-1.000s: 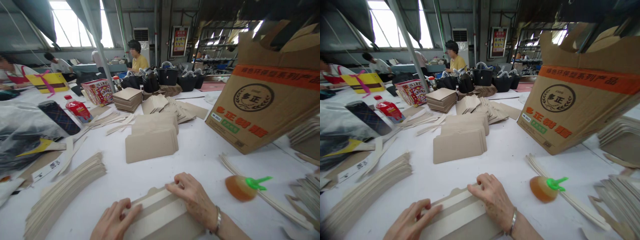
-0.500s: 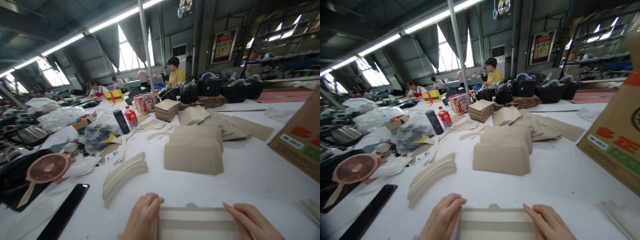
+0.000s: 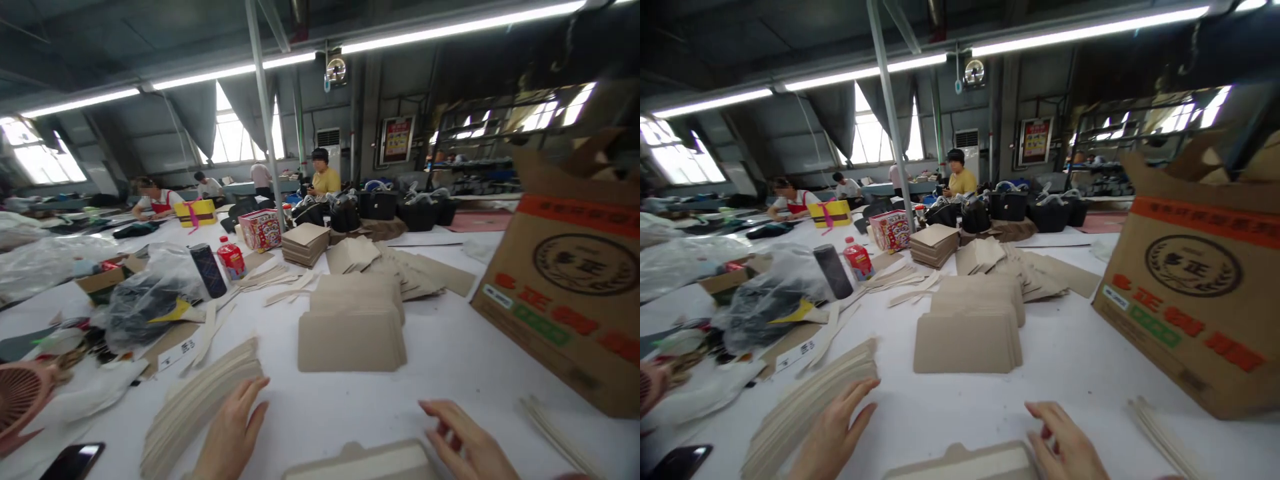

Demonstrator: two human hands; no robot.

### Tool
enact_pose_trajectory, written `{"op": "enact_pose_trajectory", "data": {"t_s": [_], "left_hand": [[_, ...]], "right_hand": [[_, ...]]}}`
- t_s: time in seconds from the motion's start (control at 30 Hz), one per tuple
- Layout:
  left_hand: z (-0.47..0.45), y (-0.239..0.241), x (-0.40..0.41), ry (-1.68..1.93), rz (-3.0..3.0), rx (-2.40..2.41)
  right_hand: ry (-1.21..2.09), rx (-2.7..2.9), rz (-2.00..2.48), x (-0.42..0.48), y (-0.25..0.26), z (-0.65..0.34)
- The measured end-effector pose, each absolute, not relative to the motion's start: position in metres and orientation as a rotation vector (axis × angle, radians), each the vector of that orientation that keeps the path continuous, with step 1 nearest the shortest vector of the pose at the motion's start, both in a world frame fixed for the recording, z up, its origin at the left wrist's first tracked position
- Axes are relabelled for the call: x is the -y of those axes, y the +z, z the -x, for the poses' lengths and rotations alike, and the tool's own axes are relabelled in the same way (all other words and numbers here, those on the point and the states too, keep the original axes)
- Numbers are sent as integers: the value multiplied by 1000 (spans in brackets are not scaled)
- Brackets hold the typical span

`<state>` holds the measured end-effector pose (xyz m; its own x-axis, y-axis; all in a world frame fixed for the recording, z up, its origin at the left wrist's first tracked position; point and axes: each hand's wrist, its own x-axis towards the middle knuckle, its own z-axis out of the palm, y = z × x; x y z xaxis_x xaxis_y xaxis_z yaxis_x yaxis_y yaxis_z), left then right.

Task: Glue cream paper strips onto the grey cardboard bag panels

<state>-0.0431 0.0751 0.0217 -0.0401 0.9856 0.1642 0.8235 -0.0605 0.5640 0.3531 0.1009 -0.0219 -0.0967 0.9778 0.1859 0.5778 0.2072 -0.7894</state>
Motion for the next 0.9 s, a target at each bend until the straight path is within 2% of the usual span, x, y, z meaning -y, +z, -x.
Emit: {"op": "enact_pose_trajectory", "data": {"t_s": [0.3, 0.47, 0.9], "left_hand": [[-31, -20, -160, 849, -1563, -1847], [-40, -30, -156, 898, -1508, -1822], [-46, -16, -143, 929, -1687, -1791]], "right_hand": [[641, 1633, 1541, -175, -11, -312], [576, 1576, 1516, -165, -12, -304], [563, 1372, 1524, -171, -23, -297]]}}
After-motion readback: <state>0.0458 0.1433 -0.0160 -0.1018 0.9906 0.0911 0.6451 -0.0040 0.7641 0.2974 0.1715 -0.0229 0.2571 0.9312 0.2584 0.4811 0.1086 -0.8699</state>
